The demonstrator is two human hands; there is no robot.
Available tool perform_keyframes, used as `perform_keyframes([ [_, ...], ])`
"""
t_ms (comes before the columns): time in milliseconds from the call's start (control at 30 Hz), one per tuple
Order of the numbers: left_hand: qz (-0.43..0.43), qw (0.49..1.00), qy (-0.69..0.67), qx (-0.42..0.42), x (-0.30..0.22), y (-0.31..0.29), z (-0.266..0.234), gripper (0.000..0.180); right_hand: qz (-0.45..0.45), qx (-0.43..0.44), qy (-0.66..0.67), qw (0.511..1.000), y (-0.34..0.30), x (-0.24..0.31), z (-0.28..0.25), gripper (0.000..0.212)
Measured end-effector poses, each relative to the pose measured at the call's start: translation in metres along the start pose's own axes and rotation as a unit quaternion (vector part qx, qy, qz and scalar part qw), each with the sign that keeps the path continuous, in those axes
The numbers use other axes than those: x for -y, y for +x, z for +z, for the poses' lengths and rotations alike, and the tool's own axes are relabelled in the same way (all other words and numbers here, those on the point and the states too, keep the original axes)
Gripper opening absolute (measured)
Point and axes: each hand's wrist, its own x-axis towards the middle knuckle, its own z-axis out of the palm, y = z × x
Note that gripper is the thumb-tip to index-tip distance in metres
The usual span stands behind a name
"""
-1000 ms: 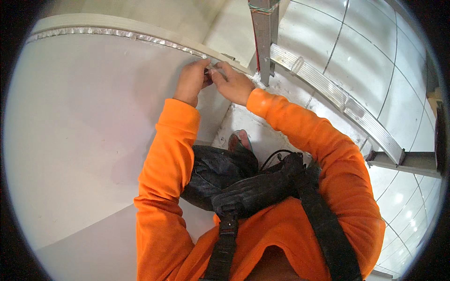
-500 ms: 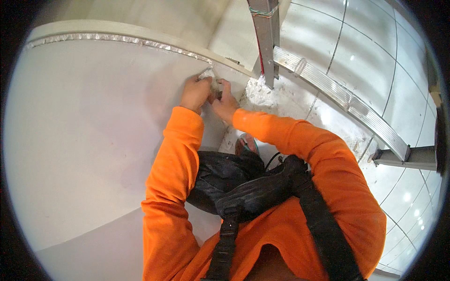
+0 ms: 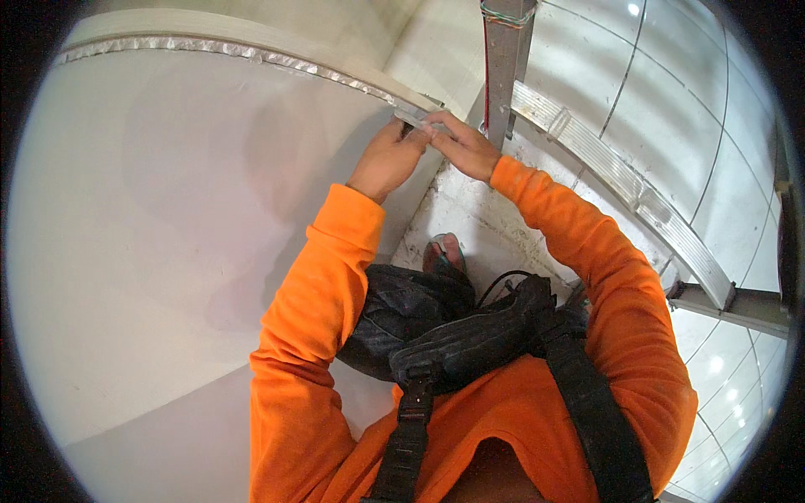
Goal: The person sits on the floor and applies a white sealant or caulk to the joint between a white wall and the tiled floor. They use their fingers to smooth the bead along the base of the wall, working methodically along the corner.
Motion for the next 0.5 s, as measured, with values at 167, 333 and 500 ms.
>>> perform_keyframes([
  [167, 0.017, 0.999, 0.025, -0.015, 0.014, 0.008, 0.0, 0.038, -0.003, 0.007, 0.014, 1.0, 0.002, -0.003, -0.003, 0.045],
  [333, -0.024, 1.0, 0.004, -0.008, -0.002, 0.007, 0.001, 0.04, 0.037, 0.039, 0.027, 0.998, 0.006, 0.016, -0.014, 0.042],
  [500, -0.033, 0.998, -0.04, -0.036, 0.0, 0.015, 0.004, 0.036, 0.048, 0.042, 0.059, 0.996, 0.005, 0.021, -0.016, 0.043],
])
